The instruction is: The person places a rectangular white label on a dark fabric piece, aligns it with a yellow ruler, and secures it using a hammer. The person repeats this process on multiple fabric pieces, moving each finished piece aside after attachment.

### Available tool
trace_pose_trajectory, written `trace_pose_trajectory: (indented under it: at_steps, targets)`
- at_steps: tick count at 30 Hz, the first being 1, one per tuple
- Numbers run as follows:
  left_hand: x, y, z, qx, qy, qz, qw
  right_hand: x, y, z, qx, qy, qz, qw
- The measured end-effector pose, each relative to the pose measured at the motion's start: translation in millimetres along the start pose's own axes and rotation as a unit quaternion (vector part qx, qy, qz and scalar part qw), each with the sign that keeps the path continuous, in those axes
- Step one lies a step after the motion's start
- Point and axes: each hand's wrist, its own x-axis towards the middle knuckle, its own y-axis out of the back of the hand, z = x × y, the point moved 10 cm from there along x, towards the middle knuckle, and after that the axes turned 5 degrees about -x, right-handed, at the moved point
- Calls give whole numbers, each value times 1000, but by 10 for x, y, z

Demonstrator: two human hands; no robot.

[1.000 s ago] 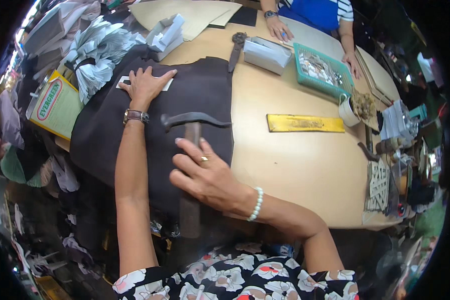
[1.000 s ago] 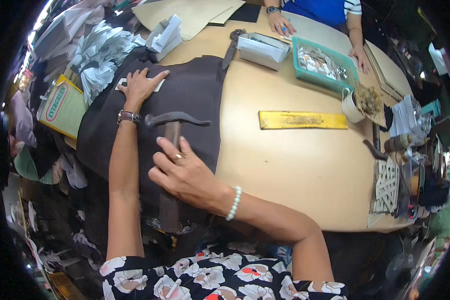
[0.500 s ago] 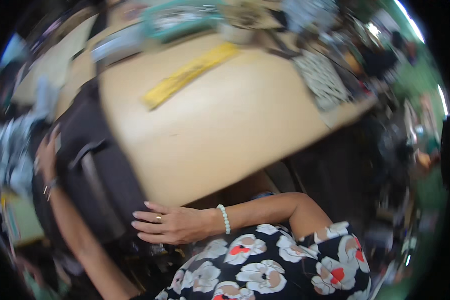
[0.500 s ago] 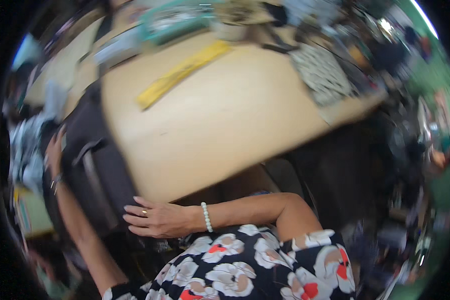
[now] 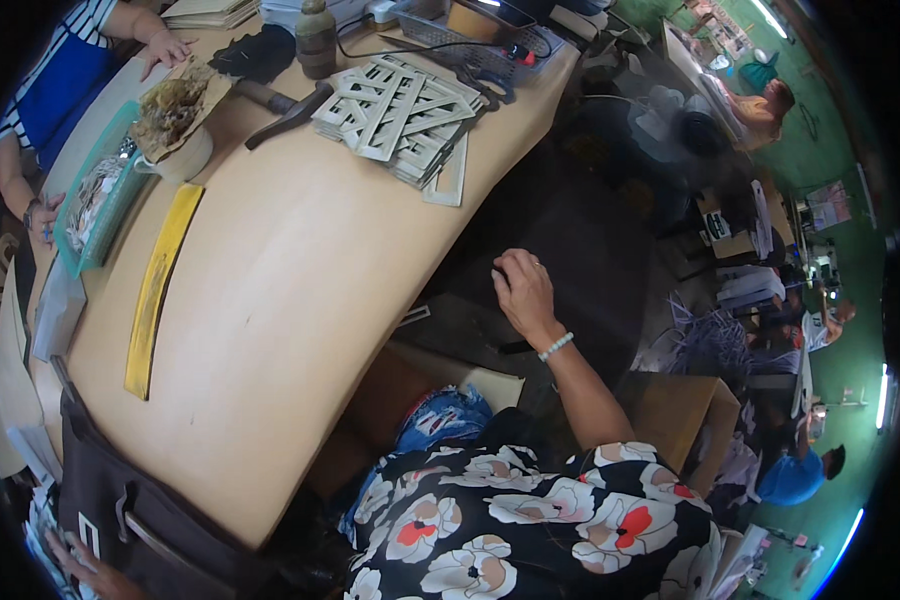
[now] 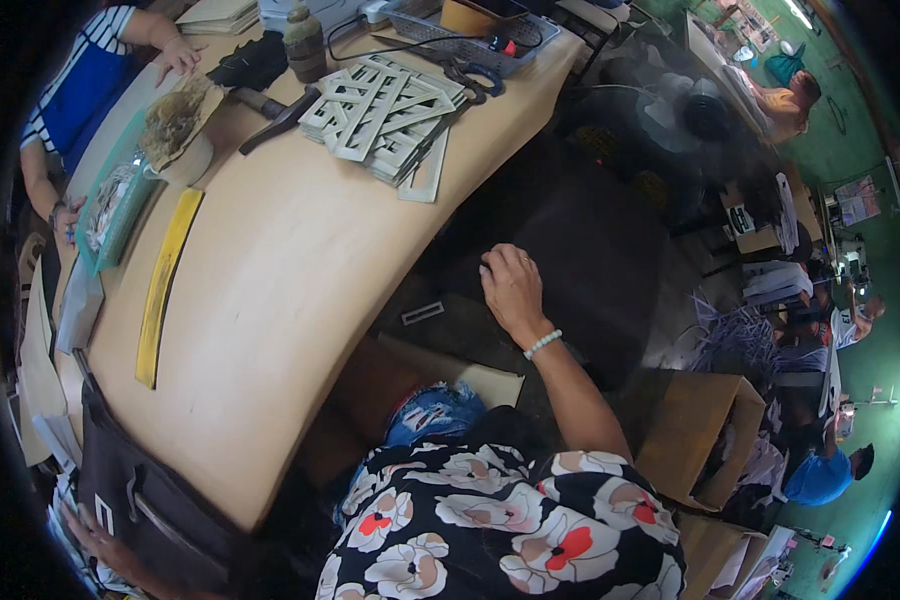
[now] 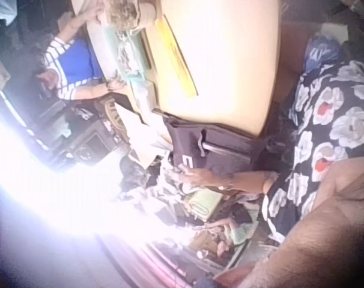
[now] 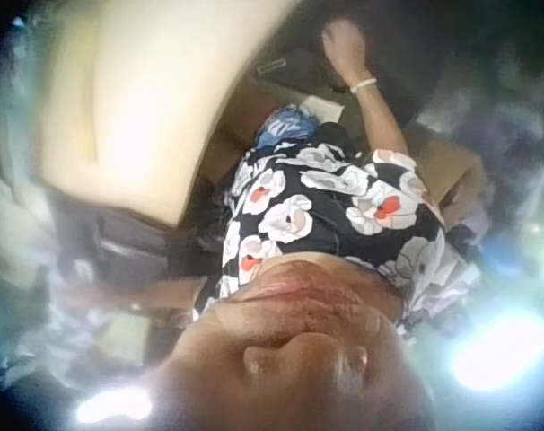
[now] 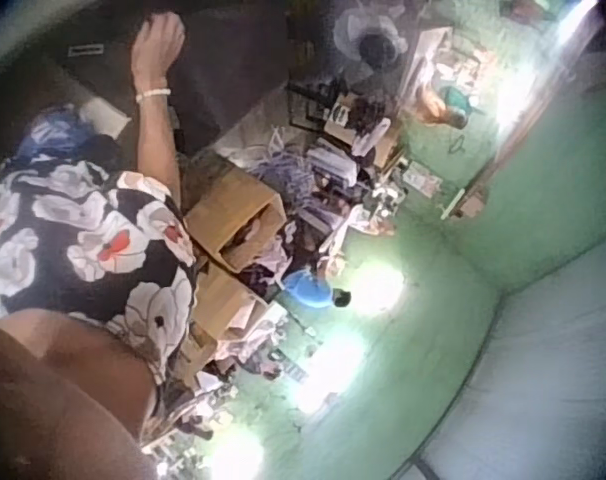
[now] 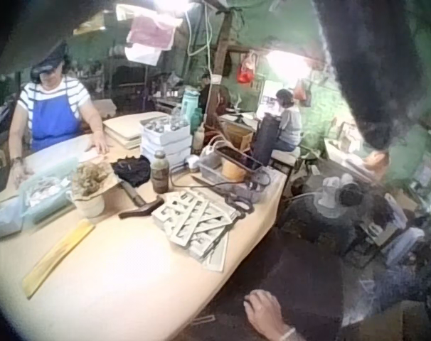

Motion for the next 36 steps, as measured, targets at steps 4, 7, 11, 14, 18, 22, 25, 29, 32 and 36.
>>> trace_pose_trajectory:
  at_steps: [4,7,11,14,18,22,25,29,32,36]
  targets:
    - [-495,-431,2090,-115,23,-74,990,154,-894,-201,-132,143,-85,977]
    - [-832,-1086,2875,-226,60,-199,952,243,-1423,-424,-198,149,-150,957]
    - [-1000,-1481,3166,-298,82,-234,922,109,-2446,-61,-181,186,-65,964]
    - [-1067,-1461,3015,-301,109,-228,920,172,-2387,-337,-107,199,-102,969]
    - [-1078,-1473,2978,-311,127,-239,911,302,-1723,-726,-194,226,-112,948]
    - [-1093,-1470,2976,-317,129,-239,909,434,-1377,-535,-101,60,-264,957]
    - [-1068,-1469,3018,-320,125,-248,906,439,-1159,-89,59,-55,-197,977]
    - [-1043,-1451,3040,-312,115,-253,909,372,-746,585,368,-326,-97,865]
    - [-1043,-1436,3052,-303,108,-249,913,361,-416,774,522,-377,-57,763]
    - [-1081,-1491,3002,-314,110,-242,911,458,-79,1066,603,-312,26,734]
